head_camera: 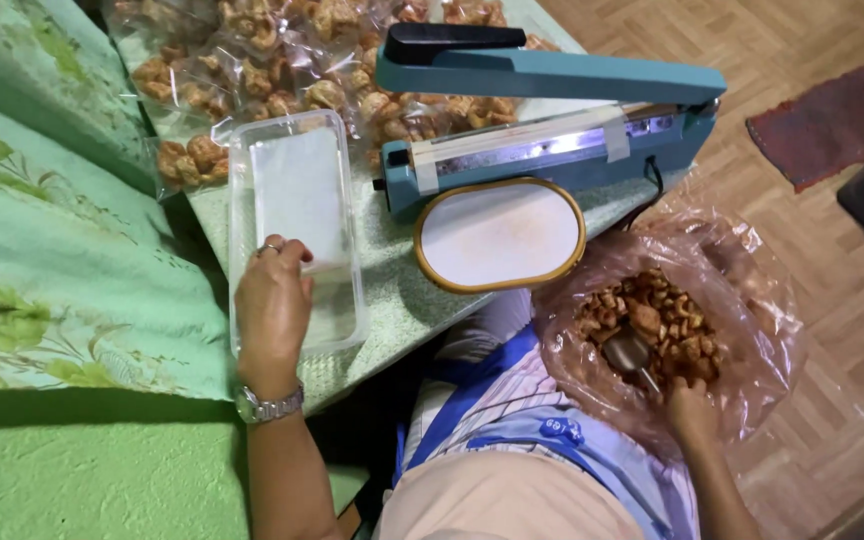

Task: Packaging snacks into small plastic bags and sealing them using a manual heat sealer

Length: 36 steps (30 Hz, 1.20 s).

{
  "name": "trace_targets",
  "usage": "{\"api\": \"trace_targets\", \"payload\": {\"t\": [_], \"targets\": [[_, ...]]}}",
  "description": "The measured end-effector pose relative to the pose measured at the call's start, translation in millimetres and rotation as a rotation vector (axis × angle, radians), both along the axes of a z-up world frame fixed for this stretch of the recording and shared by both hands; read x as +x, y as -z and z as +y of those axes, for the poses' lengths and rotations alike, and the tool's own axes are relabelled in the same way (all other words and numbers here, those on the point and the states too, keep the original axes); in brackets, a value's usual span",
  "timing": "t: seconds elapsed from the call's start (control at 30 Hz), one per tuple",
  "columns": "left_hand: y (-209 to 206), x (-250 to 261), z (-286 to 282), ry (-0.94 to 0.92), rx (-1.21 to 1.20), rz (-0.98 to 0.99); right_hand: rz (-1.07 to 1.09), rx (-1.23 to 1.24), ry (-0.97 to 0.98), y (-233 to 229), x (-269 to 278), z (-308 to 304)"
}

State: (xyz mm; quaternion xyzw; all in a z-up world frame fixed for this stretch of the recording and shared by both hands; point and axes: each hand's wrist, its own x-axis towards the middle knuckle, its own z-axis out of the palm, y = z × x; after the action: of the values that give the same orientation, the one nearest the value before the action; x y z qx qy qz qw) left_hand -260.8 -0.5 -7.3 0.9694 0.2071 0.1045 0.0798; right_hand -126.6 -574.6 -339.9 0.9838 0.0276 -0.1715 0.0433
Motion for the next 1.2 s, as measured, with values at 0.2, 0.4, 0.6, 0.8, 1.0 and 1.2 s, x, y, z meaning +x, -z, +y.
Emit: {"api": "trace_targets", "payload": {"t": [0.2, 0.4, 0.6, 0.8, 1.0, 1.2], "targets": [[7.9, -3.8, 19.6, 0.017, -0.101, -0.132, 0.158, 0.112, 0.059, 49.4, 3.8, -12.4], [2.0, 0.8, 18.3, -0.077, -0.293, -0.098, 0.216, 0.254, 0.233, 57.1, 10.5, 11.2], [-6.9, -6.9, 23.4, 0.012, -0.402, -0.568, 0.117, 0.070, 0.067, 35.9, 21.3, 16.5], [-3.1, 29.7, -87.3, 0.188, -1.222, -0.572, -0.427, -0.301, -0.120, 70.5, 16.8, 14.5], [69.8, 70.6, -210.0, 0.647, -1.182, -0.081, -0.006, -0.015, -0.110, 80.2, 17.5, -1.6], [175.3, 80.2, -243.7, 0.321, -1.708, 0.127, -0.116, -0.136, -0.103, 100.9, 31.7, 8.2]]}}
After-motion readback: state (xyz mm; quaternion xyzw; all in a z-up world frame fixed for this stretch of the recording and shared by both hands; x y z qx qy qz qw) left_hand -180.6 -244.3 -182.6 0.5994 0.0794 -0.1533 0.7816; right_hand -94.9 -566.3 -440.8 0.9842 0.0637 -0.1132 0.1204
